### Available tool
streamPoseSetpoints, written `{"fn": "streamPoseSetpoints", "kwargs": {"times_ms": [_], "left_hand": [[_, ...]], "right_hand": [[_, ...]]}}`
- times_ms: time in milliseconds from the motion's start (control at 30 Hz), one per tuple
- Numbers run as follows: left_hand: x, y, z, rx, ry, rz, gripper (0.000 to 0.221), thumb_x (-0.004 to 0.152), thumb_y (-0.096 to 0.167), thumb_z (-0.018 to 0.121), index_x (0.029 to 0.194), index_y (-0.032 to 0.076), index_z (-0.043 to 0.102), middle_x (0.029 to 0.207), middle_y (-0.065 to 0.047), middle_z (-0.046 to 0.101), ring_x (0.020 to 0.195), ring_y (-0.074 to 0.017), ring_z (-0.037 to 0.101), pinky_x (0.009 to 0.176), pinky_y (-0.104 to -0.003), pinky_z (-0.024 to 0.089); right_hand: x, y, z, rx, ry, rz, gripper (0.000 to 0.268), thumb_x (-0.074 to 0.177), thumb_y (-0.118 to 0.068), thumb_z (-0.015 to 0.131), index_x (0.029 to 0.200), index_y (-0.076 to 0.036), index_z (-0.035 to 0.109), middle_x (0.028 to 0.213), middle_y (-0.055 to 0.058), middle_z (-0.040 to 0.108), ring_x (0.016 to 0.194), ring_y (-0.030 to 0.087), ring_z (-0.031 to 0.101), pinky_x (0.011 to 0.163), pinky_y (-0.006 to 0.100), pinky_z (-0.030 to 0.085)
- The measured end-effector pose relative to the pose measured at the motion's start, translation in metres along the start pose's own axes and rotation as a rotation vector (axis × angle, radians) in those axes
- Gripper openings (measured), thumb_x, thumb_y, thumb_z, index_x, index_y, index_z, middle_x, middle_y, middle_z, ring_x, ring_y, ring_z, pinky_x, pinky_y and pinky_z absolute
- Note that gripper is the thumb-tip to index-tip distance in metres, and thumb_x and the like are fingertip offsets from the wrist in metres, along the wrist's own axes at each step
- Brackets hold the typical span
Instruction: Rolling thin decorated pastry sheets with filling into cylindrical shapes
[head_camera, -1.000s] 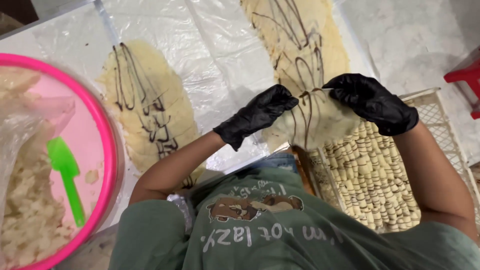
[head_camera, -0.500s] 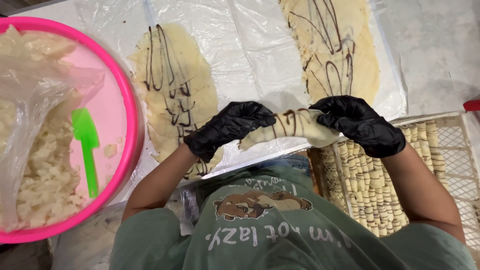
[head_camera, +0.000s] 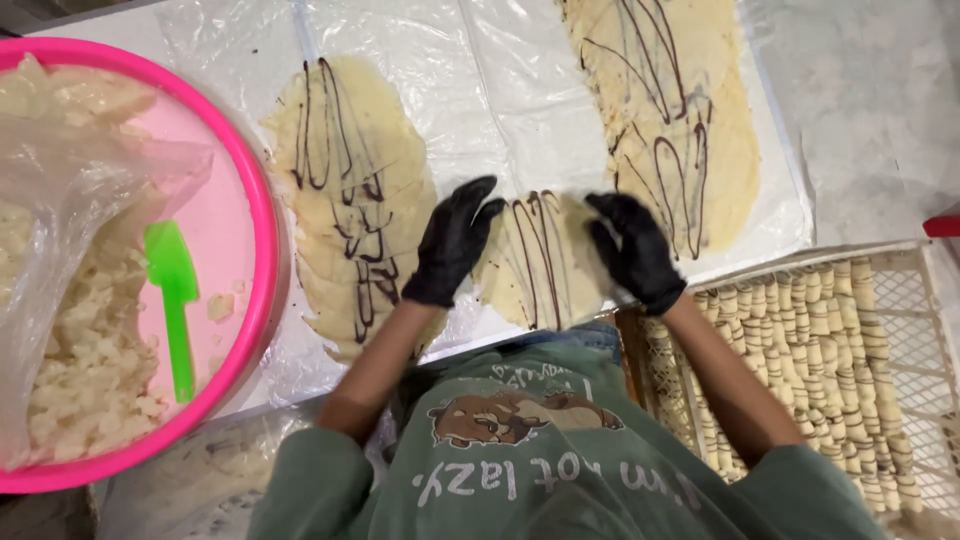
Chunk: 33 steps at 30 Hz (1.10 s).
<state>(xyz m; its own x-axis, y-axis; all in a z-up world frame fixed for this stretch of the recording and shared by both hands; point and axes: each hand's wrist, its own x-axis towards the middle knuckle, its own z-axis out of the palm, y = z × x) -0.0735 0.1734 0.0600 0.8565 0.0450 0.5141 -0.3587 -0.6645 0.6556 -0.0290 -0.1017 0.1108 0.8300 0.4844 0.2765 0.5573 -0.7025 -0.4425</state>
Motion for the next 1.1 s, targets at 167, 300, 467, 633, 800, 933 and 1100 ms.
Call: {"fn": "streamPoseSetpoints", "kwargs": {"times_ms": [167, 300, 467, 633, 800, 933, 1100], "left_hand": [[-0.036, 0.054, -0.007, 0.018, -0.225, -0.444, 0.045, 0.099, 0.051, 0.063, 0.142, 0.035, 0.061, 0.12, 0.0, 0.074, 0.111, -0.023, 0.071, 0.092, -0.037, 0.058], [-0.037, 0.104, -0.015, -0.175, -0.428, -0.865, 0.092, 0.085, 0.063, 0.071, 0.161, 0.022, 0.039, 0.169, -0.008, 0.031, 0.157, -0.0276, 0.023, 0.128, -0.04, 0.02], [-0.058, 0.105, -0.03, 0.335, -0.703, -0.33, 0.082, 0.1, 0.035, 0.063, 0.166, 0.014, 0.02, 0.172, -0.02, 0.014, 0.157, -0.0403, 0.018, 0.125, -0.058, 0.019], [-0.089, 0.089, -0.022, 0.399, -0.725, -0.309, 0.084, 0.098, 0.044, 0.062, 0.166, 0.018, 0.021, 0.173, -0.018, 0.013, 0.158, -0.0374, 0.017, 0.125, -0.055, 0.022], [-0.097, 0.079, -0.013, 0.445, -0.769, -0.283, 0.081, 0.099, 0.052, 0.056, 0.166, 0.022, 0.021, 0.173, -0.016, 0.013, 0.158, -0.0371, 0.018, 0.123, -0.053, 0.025], [-0.092, 0.081, -0.013, 0.384, -0.741, -0.328, 0.078, 0.1, 0.055, 0.053, 0.165, 0.021, 0.026, 0.17, -0.02, 0.019, 0.156, -0.0398, 0.023, 0.122, -0.054, 0.028], [-0.079, 0.051, -0.009, 0.238, -0.514, -0.267, 0.061, 0.104, 0.06, 0.045, 0.154, 0.024, 0.047, 0.158, -0.012, 0.048, 0.143, -0.0361, 0.048, 0.117, -0.053, 0.035]], "right_hand": [[-0.006, -0.014, 0.04, -0.101, 0.069, -0.195, 0.042, 0.108, -0.023, 0.054, 0.149, -0.011, 0.059, 0.143, 0.017, 0.06, 0.135, 0.033, 0.054, 0.115, 0.045, 0.041], [-0.014, -0.005, 0.083, -0.143, 0.107, -0.318, 0.044, 0.11, -0.021, 0.048, 0.153, -0.009, 0.055, 0.153, 0.019, 0.054, 0.144, 0.033, 0.047, 0.123, 0.045, 0.035], [-0.005, 0.017, 0.121, 0.043, 0.038, -0.243, 0.042, 0.111, -0.026, 0.048, 0.151, -0.014, 0.057, 0.158, 0.013, 0.049, 0.148, 0.031, 0.042, 0.124, 0.044, 0.029], [-0.002, 0.029, 0.134, 0.012, -0.011, -0.278, 0.045, 0.111, -0.03, 0.047, 0.153, -0.016, 0.054, 0.159, 0.012, 0.048, 0.148, 0.03, 0.041, 0.125, 0.044, 0.028], [0.0, 0.043, 0.142, -0.031, -0.039, -0.299, 0.047, 0.11, -0.033, 0.046, 0.154, -0.017, 0.052, 0.16, 0.011, 0.047, 0.149, 0.029, 0.04, 0.126, 0.044, 0.026], [-0.003, 0.054, 0.147, -0.077, -0.073, -0.313, 0.05, 0.11, -0.037, 0.045, 0.156, -0.018, 0.05, 0.16, 0.01, 0.046, 0.15, 0.028, 0.039, 0.127, 0.045, 0.025], [-0.004, 0.069, 0.152, -0.12, -0.107, -0.327, 0.052, 0.109, -0.04, 0.044, 0.157, -0.02, 0.048, 0.161, 0.008, 0.045, 0.15, 0.027, 0.038, 0.128, 0.045, 0.023]]}}
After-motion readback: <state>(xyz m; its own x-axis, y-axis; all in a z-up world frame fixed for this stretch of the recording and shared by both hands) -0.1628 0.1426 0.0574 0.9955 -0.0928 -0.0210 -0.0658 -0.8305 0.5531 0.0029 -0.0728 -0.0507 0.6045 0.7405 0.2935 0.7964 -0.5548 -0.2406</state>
